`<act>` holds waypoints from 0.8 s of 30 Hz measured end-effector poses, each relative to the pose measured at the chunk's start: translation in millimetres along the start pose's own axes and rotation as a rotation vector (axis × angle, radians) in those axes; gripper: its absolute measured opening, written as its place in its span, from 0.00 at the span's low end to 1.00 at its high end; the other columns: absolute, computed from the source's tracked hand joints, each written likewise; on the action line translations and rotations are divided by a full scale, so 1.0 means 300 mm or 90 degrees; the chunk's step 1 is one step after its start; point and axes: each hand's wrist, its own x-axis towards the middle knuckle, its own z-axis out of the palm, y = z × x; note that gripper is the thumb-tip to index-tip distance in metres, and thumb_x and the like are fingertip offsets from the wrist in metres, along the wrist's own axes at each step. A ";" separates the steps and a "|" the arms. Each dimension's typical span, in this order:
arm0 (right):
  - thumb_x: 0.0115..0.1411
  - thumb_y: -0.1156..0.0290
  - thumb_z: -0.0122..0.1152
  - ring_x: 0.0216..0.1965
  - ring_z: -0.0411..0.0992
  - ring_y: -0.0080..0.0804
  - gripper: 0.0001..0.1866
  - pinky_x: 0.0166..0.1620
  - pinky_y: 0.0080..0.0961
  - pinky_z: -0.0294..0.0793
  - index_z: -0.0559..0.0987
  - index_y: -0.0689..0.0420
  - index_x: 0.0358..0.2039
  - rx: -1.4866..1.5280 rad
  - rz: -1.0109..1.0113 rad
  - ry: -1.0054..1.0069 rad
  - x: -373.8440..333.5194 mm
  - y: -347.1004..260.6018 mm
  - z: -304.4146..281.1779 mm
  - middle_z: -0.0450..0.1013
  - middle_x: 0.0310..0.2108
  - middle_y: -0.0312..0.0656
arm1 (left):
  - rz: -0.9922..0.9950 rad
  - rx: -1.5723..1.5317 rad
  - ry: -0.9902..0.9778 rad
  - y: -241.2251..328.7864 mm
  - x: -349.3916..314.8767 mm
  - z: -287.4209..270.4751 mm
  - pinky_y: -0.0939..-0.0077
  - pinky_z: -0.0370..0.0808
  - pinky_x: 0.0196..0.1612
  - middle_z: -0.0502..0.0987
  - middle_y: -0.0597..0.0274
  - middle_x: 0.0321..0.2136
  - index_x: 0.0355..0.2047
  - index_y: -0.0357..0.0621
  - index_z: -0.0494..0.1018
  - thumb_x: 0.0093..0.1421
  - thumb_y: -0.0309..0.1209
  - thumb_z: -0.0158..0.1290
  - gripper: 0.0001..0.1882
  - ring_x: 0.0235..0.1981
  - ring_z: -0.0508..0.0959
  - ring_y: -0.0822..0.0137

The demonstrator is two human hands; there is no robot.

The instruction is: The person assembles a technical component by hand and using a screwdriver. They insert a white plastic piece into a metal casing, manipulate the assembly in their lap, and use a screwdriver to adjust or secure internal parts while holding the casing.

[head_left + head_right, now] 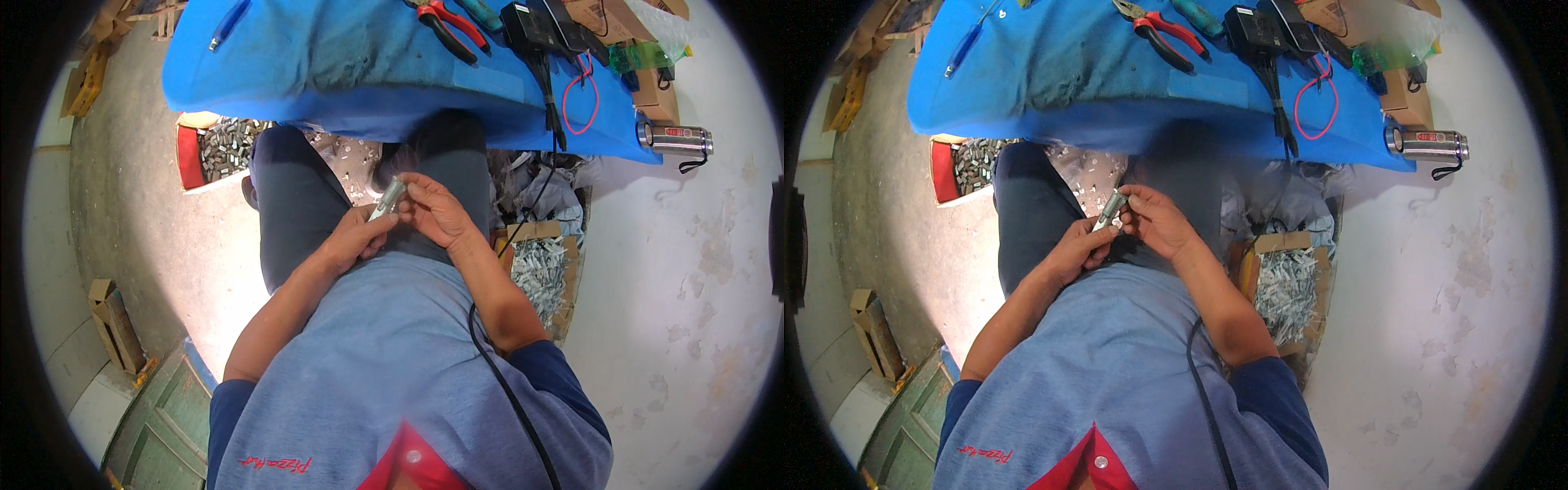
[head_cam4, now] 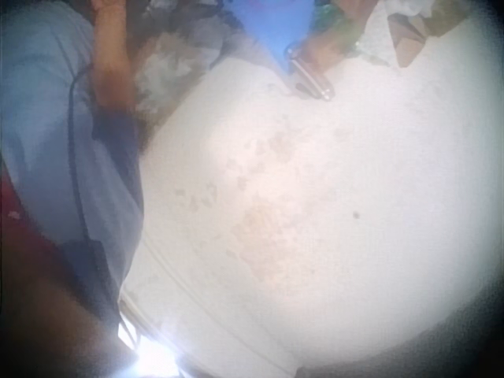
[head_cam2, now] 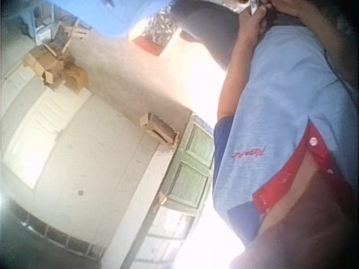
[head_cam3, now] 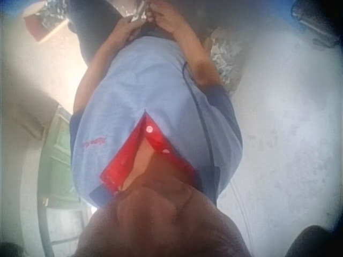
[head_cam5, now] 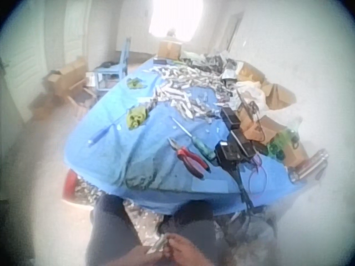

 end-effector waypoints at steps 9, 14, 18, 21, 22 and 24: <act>0.66 0.71 0.50 0.33 0.70 0.25 0.12 0.35 0.22 0.72 0.73 0.57 0.49 0.011 -0.005 0.027 0.007 -0.001 0.015 0.73 0.37 0.38 | 0.022 0.003 -0.006 0.008 -0.006 0.011 0.87 0.51 0.15 0.61 0.74 0.15 0.44 0.42 0.73 0.64 0.40 0.53 0.15 0.13 0.57 0.83; 0.66 0.72 0.49 0.34 0.70 0.25 0.13 0.36 0.22 0.72 0.73 0.57 0.50 0.002 -0.007 0.011 0.021 0.003 0.006 0.72 0.37 0.38 | 0.018 0.000 0.007 0.011 -0.010 0.015 0.87 0.51 0.15 0.61 0.76 0.16 0.44 0.43 0.73 0.63 0.39 0.54 0.15 0.14 0.57 0.83; 0.65 0.72 0.48 0.34 0.70 0.26 0.14 0.36 0.23 0.73 0.73 0.58 0.50 0.001 0.000 0.001 0.035 0.008 -0.003 0.72 0.37 0.39 | 0.012 -0.002 0.010 -0.002 -0.004 0.003 0.87 0.51 0.15 0.60 0.77 0.16 0.44 0.43 0.73 0.63 0.39 0.54 0.15 0.14 0.56 0.84; 0.65 0.72 0.49 0.34 0.71 0.27 0.14 0.37 0.24 0.74 0.73 0.59 0.50 0.000 0.000 0.001 0.043 0.009 -0.007 0.72 0.37 0.40 | 0.014 -0.003 0.018 0.001 -0.005 0.008 0.87 0.50 0.15 0.60 0.77 0.16 0.45 0.43 0.73 0.63 0.39 0.54 0.15 0.14 0.56 0.83; 0.65 0.72 0.49 0.34 0.71 0.27 0.14 0.37 0.24 0.74 0.72 0.59 0.50 -0.006 0.001 0.001 0.045 0.009 -0.009 0.72 0.38 0.40 | 0.013 0.000 0.021 -0.001 -0.001 0.006 0.87 0.50 0.15 0.60 0.76 0.16 0.44 0.43 0.73 0.63 0.39 0.54 0.15 0.14 0.56 0.83; 0.65 0.72 0.49 0.36 0.72 0.27 0.15 0.38 0.25 0.75 0.72 0.59 0.51 -0.018 0.000 0.001 0.047 0.008 -0.011 0.73 0.40 0.40 | 0.013 0.008 0.027 -0.012 0.005 0.000 0.86 0.50 0.15 0.61 0.76 0.16 0.41 0.44 0.72 0.63 0.39 0.54 0.13 0.13 0.56 0.82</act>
